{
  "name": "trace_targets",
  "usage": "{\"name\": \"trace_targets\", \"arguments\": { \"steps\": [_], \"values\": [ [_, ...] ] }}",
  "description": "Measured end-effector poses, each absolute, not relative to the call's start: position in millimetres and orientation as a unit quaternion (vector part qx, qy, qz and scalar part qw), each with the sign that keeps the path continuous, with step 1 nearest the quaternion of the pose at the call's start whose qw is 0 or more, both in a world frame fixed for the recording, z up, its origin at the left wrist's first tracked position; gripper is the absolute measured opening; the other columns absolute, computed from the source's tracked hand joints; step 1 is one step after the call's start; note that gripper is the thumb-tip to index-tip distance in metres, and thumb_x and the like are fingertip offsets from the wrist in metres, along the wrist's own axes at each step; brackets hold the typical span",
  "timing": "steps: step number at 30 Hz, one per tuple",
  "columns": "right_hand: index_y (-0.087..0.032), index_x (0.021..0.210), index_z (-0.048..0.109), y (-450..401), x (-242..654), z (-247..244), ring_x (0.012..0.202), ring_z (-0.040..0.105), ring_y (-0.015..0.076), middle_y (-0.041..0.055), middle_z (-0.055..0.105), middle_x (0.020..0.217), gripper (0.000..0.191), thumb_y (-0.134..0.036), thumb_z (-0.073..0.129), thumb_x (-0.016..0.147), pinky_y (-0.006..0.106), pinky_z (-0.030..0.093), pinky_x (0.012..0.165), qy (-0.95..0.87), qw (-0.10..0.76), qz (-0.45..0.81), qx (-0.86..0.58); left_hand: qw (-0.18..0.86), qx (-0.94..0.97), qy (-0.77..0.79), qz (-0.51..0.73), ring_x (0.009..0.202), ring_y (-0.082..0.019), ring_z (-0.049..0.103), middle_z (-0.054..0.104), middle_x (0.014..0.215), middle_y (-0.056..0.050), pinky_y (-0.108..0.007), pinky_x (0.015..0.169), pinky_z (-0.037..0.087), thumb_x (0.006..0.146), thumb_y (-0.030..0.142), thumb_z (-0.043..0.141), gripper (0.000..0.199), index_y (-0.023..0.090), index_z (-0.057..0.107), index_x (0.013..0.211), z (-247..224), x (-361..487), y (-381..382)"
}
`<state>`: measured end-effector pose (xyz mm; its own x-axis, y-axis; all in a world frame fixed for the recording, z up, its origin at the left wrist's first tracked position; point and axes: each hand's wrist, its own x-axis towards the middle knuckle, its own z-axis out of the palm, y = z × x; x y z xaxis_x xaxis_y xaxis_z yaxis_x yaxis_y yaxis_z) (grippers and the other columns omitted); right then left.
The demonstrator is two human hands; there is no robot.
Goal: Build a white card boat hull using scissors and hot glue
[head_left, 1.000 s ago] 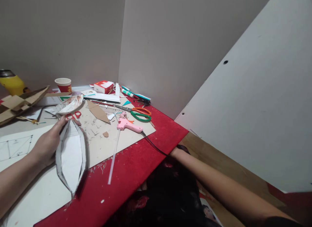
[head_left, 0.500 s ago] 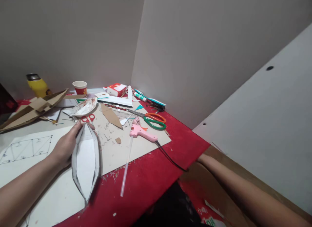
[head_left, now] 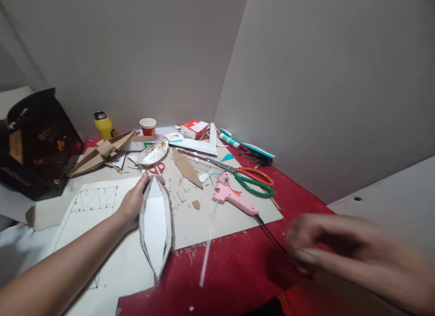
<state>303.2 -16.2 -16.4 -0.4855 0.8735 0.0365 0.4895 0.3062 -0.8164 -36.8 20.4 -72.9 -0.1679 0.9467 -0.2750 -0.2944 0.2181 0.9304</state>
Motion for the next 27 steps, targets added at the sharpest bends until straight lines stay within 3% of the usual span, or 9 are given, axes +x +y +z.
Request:
{"name": "trace_targets", "arguments": {
  "steps": [1,7,14,17,20,23,27],
  "values": [
    [-0.026,0.066,0.064,-0.9,284.4,-8.1,0.057,0.059,0.0190,0.0074,0.064,0.063,0.019,-0.037,0.064,0.081,0.032,0.047,0.051,-0.783,0.198,0.429,-0.404,0.572,0.308,0.531,0.544,0.064,-0.023,0.070,0.074,0.074,-0.007,-0.032,0.058,0.055,0.078,0.060,0.059,0.050,0.016,0.070,0.098,-72.6,-36.9,19.9],
    [-0.021,0.073,0.051,71.8,180.2,1.4,0.049,0.046,0.0100,-0.0047,0.050,0.057,0.020,-0.037,0.058,0.083,0.023,0.038,0.046,-0.763,0.214,0.531,-0.299,0.580,0.317,0.521,0.539,0.063,-0.023,0.069,0.074,0.075,-0.006,-0.031,0.058,0.053,0.077,0.065,0.056,0.057,0.015,0.068,0.102,-68.4,-36.8,13.4],
    [-0.022,0.059,0.040,110.6,137.0,-23.6,0.039,0.031,0.0063,-0.0095,0.037,0.046,0.032,-0.040,0.051,0.084,0.020,0.026,0.040,-0.736,0.244,0.561,-0.289,0.552,0.328,0.527,0.557,0.066,-0.023,0.069,0.075,0.078,-0.007,-0.033,0.061,0.053,0.077,0.066,0.055,0.061,0.015,0.068,0.108,-67.6,-35.9,12.4],
    [-0.022,0.056,0.038,111.1,132.3,-35.0,0.036,0.032,0.0061,-0.0081,0.041,0.046,0.040,-0.044,0.044,0.088,0.021,0.026,0.038,-0.730,0.261,0.553,-0.305,0.539,0.345,0.530,0.556,0.077,-0.026,0.071,0.075,0.085,-0.008,-0.034,0.068,0.054,0.080,0.063,0.055,0.059,0.016,0.068,0.112,-68.7,-35.7,13.4],
    [-0.020,0.061,0.044,108.3,127.7,-43.9,0.040,0.041,0.0077,-0.0063,0.048,0.050,0.036,-0.047,0.052,0.084,0.021,0.030,0.040,-0.725,0.260,0.557,-0.311,0.525,0.367,0.537,0.549,0.096,-0.029,0.068,0.075,0.101,-0.009,-0.037,0.080,0.053,0.082,0.056,0.056,0.052,0.017,0.068,0.115,-68.1,-36.8,14.2],
    [-0.018,0.069,0.053,106.2,120.4,-51.9,0.047,0.045,0.0089,-0.0054,0.052,0.054,0.025,-0.039,0.065,0.075,0.020,0.032,0.044,-0.722,0.235,0.570,-0.315,0.510,0.392,0.543,0.540,0.117,-0.030,0.059,0.070,0.118,-0.009,-0.040,0.098,0.044,0.084,0.048,0.057,0.046,0.019,0.068,0.118,-66.8,-39.4,14.9],
    [-0.015,0.070,0.062,103.4,110.1,-60.8,0.052,0.044,0.0085,-0.0042,0.052,0.058,0.016,-0.029,0.068,0.070,0.021,0.033,0.050,-0.717,0.193,0.595,-0.308,0.493,0.423,0.548,0.527,0.136,-0.027,0.039,0.057,0.139,-0.002,-0.038,0.116,0.019,0.088,0.042,0.054,0.041,0.025,0.065,0.123,-67.8,-44.0,15.5]
  ]
}}
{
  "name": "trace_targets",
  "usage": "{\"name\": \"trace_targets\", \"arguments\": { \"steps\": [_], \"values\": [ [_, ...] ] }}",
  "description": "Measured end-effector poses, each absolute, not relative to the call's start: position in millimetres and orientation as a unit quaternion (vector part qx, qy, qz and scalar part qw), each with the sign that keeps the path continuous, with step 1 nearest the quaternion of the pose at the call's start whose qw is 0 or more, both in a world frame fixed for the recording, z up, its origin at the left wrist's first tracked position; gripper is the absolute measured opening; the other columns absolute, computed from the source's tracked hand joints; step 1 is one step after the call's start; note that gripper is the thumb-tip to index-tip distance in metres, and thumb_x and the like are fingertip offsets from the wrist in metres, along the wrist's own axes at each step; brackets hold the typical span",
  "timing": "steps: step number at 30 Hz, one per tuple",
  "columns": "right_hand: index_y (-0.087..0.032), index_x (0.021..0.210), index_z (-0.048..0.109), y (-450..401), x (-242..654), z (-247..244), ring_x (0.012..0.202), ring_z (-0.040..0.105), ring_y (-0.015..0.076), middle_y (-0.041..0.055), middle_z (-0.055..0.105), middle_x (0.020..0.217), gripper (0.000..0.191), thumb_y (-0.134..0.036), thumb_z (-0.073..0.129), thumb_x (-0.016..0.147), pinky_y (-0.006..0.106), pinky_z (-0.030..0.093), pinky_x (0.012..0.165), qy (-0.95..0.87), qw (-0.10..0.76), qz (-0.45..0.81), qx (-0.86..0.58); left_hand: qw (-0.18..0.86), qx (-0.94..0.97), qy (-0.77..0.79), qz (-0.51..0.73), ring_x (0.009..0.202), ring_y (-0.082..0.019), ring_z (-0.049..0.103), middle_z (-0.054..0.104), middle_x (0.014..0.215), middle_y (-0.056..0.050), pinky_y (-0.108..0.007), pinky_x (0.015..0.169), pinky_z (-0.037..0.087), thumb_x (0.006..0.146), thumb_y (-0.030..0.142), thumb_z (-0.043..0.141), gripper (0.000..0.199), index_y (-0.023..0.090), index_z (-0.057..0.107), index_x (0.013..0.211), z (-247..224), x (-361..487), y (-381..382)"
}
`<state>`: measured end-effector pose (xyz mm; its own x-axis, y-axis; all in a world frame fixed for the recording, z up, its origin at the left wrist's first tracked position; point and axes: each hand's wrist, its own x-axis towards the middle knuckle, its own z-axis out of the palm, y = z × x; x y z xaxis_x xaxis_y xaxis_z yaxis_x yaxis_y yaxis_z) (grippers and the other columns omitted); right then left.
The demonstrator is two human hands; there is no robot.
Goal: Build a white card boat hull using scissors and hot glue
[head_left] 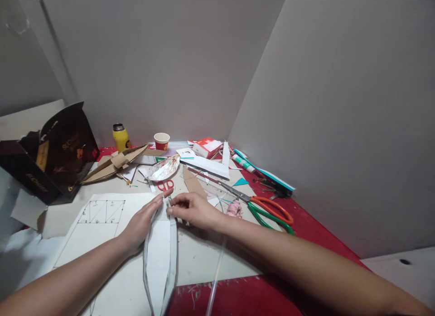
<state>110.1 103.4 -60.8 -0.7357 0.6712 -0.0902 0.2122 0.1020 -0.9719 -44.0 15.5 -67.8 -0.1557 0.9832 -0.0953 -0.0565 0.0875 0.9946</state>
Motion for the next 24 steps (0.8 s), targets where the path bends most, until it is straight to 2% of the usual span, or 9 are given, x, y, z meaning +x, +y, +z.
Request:
{"name": "trace_targets", "arguments": {
  "steps": [2,4,8,15,17,20,22,24],
  "values": [
    [-0.015,0.069,0.062,101.1,106.9,-62.1,0.053,0.043,0.0081,-0.0047,0.051,0.058,0.013,-0.027,0.066,0.071,0.021,0.033,0.050,-0.709,0.188,0.606,-0.307,0.477,0.447,0.556,0.513,0.139,-0.026,0.035,0.052,0.143,0.001,-0.038,0.117,0.013,0.089,0.041,0.051,0.041,0.028,0.062,0.126,-69.5,-45.3,15.4],
    [-0.015,0.069,0.062,98.6,105.3,-61.6,0.053,0.041,0.0081,-0.0049,0.050,0.058,0.011,-0.025,0.064,0.072,0.021,0.033,0.051,-0.703,0.192,0.612,-0.308,0.465,0.476,0.560,0.494,0.140,-0.025,0.034,0.050,0.144,0.002,-0.037,0.117,0.013,0.091,0.041,0.047,0.042,0.028,0.060,0.129,-71.2,-45.4,14.9],
    [-0.016,0.065,0.060,94.2,103.6,-62.1,0.054,0.042,0.0092,-0.0048,0.050,0.058,0.010,-0.025,0.063,0.070,0.022,0.035,0.053,-0.691,0.211,0.619,-0.307,0.468,0.494,0.557,0.476,0.138,-0.023,0.038,0.051,0.144,0.001,-0.035,0.116,0.018,0.092,0.041,0.044,0.043,0.027,0.060,0.130,-73.0,-42.8,13.4],
    [-0.017,0.058,0.054,90.9,102.5,-65.5,0.057,0.043,0.0109,-0.0044,0.048,0.057,0.019,-0.030,0.063,0.068,0.025,0.036,0.057,-0.672,0.253,0.618,-0.321,0.449,0.461,0.589,0.488,0.129,-0.026,0.048,0.063,0.131,-0.001,-0.036,0.110,0.030,0.090,0.047,0.045,0.040,0.027,0.068,0.117,-74.1,-40.7,13.1],
    [-0.018,0.056,0.053,89.9,104.9,-61.9,0.057,0.042,0.0108,-0.0043,0.047,0.057,0.019,-0.029,0.062,0.068,0.025,0.035,0.057,-0.673,0.258,0.607,-0.335,0.436,0.448,0.601,0.499,0.119,-0.027,0.055,0.068,0.121,-0.004,-0.035,0.104,0.037,0.090,0.049,0.045,0.039,0.026,0.070,0.109,-72.7,-40.8,13.1],
    [-0.018,0.055,0.053,86.5,109.0,-56.1,0.055,0.040,0.0109,-0.0042,0.045,0.056,0.019,-0.029,0.062,0.067,0.025,0.032,0.055,-0.669,0.272,0.588,-0.364,0.428,0.437,0.604,0.511,0.089,-0.024,0.064,0.073,0.092,-0.005,-0.032,0.081,0.047,0.089,0.049,0.047,0.036,0.022,0.070,0.092,-68.8,-39.7,12.3],
    [-0.018,0.056,0.053,82.8,110.4,-54.3,0.055,0.039,0.0110,-0.0044,0.045,0.055,0.018,-0.029,0.061,0.068,0.025,0.031,0.054,-0.663,0.288,0.575,-0.383,0.422,0.434,0.604,0.519,0.071,-0.019,0.061,0.068,0.075,-0.001,-0.027,0.067,0.046,0.086,0.047,0.053,0.030,0.020,0.066,0.081,-66.9,-38.3,11.2],
    [-0.019,0.058,0.054,78.7,110.0,-54.9,0.055,0.039,0.0112,-0.0044,0.045,0.055,0.017,-0.030,0.061,0.068,0.025,0.031,0.054,-0.658,0.301,0.566,-0.395,0.405,0.432,0.609,0.528,0.064,-0.015,0.056,0.063,0.068,0.002,-0.024,0.061,0.043,0.082,0.043,0.061,0.024,0.019,0.063,0.075,-66.6,-36.9,9.9]
  ]
}}
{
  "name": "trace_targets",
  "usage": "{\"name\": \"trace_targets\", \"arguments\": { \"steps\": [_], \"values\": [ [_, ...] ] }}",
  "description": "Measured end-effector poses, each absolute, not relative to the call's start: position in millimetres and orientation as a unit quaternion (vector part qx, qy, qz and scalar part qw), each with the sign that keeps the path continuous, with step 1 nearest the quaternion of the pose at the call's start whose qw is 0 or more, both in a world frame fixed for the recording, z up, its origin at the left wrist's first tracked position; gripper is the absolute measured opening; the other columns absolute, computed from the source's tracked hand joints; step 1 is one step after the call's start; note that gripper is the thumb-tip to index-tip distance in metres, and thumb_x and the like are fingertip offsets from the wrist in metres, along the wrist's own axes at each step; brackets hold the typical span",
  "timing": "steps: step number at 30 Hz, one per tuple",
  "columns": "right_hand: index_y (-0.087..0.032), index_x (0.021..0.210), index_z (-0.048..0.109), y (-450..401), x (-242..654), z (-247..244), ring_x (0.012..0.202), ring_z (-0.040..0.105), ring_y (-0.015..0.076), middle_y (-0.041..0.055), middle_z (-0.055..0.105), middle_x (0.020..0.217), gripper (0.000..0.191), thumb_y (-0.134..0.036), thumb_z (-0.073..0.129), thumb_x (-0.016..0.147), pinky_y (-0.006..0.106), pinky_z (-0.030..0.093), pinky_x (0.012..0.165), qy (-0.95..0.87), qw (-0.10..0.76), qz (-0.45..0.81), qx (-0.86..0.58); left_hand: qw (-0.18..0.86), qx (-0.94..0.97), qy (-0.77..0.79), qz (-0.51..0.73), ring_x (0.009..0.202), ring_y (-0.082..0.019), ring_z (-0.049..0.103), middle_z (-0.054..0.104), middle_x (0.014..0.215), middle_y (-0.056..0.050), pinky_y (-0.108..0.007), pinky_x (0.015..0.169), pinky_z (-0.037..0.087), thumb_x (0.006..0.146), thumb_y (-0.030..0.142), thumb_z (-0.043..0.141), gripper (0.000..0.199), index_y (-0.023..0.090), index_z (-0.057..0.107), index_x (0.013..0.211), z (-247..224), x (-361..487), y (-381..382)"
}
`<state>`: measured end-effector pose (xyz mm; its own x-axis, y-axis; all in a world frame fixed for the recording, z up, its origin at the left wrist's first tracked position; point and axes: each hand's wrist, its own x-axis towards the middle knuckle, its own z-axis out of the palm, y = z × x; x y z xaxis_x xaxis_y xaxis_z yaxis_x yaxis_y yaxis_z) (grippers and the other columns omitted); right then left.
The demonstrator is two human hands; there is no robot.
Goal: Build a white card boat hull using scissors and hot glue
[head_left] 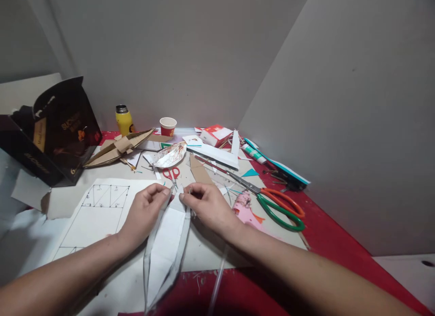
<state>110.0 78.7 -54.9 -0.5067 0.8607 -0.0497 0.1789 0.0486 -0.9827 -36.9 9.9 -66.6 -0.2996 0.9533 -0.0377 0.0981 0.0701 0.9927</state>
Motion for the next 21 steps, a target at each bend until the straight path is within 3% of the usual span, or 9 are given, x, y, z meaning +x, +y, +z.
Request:
{"name": "trace_targets", "arguments": {
  "steps": [5,13,21],
  "values": [
    [-0.018,0.058,0.054,71.9,104.4,-65.0,0.056,0.039,0.0125,-0.0033,0.045,0.056,0.020,-0.033,0.060,0.069,0.025,0.032,0.054,-0.653,0.324,0.553,-0.403,0.367,0.444,0.615,0.538,0.065,-0.015,0.056,0.064,0.066,0.002,-0.023,0.060,0.042,0.078,0.036,0.067,0.019,0.019,0.066,0.071,-70.4,-34.6,7.7],
    [-0.018,0.063,0.051,68.8,99.2,-78.3,0.061,0.041,0.0132,-0.0023,0.046,0.061,0.019,-0.033,0.057,0.073,0.025,0.034,0.057,-0.651,0.343,0.546,-0.402,0.339,0.450,0.633,0.530,0.089,-0.022,0.067,0.076,0.091,-0.005,-0.031,0.084,0.049,0.079,0.035,0.065,0.023,0.018,0.074,0.092,-74.7,-33.2,7.0],
    [-0.017,0.064,0.055,68.3,101.5,-78.0,0.060,0.041,0.0127,-0.0025,0.047,0.060,0.017,-0.031,0.058,0.073,0.024,0.033,0.056,-0.650,0.335,0.552,-0.401,0.307,0.482,0.654,0.495,0.090,-0.022,0.067,0.076,0.095,-0.006,-0.033,0.087,0.050,0.082,0.036,0.061,0.028,0.017,0.073,0.098,-77.2,-30.6,5.8]
  ]
}}
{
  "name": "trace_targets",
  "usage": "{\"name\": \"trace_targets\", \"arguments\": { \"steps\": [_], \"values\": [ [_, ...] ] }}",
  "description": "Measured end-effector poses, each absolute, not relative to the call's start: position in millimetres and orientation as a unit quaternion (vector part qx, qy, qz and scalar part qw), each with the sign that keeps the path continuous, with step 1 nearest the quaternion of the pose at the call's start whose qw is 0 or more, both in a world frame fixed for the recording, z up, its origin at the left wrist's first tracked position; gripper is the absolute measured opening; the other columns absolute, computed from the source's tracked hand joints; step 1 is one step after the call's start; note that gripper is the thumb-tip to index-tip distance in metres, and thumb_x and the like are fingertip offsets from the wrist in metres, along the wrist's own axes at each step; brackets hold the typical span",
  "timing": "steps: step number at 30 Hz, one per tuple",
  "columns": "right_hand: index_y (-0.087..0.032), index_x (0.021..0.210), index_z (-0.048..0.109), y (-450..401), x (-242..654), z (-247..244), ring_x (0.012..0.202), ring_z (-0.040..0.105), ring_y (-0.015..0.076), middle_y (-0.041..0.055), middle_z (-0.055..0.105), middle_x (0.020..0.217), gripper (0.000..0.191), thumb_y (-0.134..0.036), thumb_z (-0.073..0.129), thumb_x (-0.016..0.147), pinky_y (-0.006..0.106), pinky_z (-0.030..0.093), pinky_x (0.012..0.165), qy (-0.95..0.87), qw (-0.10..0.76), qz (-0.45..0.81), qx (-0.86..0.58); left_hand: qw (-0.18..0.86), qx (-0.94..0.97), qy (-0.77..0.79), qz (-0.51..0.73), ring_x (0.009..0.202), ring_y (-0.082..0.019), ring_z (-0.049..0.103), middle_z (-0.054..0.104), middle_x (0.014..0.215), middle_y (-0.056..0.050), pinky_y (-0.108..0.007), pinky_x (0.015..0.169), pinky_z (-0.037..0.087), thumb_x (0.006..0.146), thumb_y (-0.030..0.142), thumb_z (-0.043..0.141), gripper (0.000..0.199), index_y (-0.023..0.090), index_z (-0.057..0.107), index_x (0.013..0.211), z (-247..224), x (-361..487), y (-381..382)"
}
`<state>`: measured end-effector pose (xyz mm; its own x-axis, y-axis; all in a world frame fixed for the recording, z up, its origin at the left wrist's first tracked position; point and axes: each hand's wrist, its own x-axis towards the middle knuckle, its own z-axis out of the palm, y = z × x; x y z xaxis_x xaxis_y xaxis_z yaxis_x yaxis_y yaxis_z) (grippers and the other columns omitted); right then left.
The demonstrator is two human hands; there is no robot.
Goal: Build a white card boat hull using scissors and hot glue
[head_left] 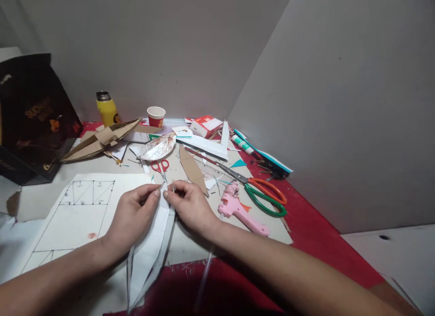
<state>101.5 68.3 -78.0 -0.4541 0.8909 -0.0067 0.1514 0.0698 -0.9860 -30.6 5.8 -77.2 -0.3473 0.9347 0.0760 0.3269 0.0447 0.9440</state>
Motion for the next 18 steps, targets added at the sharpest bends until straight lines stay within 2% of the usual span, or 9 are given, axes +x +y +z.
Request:
{"name": "trace_targets", "arguments": {
  "steps": [18],
  "values": [
    [-0.018,0.057,0.051,75.7,100.4,-83.0,0.056,0.040,0.0102,-0.0053,0.044,0.055,0.017,-0.018,0.055,0.073,0.023,0.032,0.054,-0.669,0.309,0.548,-0.396,0.315,0.516,0.645,0.468,0.084,-0.019,0.063,0.072,0.088,-0.001,-0.027,0.079,0.047,0.083,0.036,0.058,0.021,0.020,0.068,0.094,-79.3,-31.9,8.1]
  ]
}}
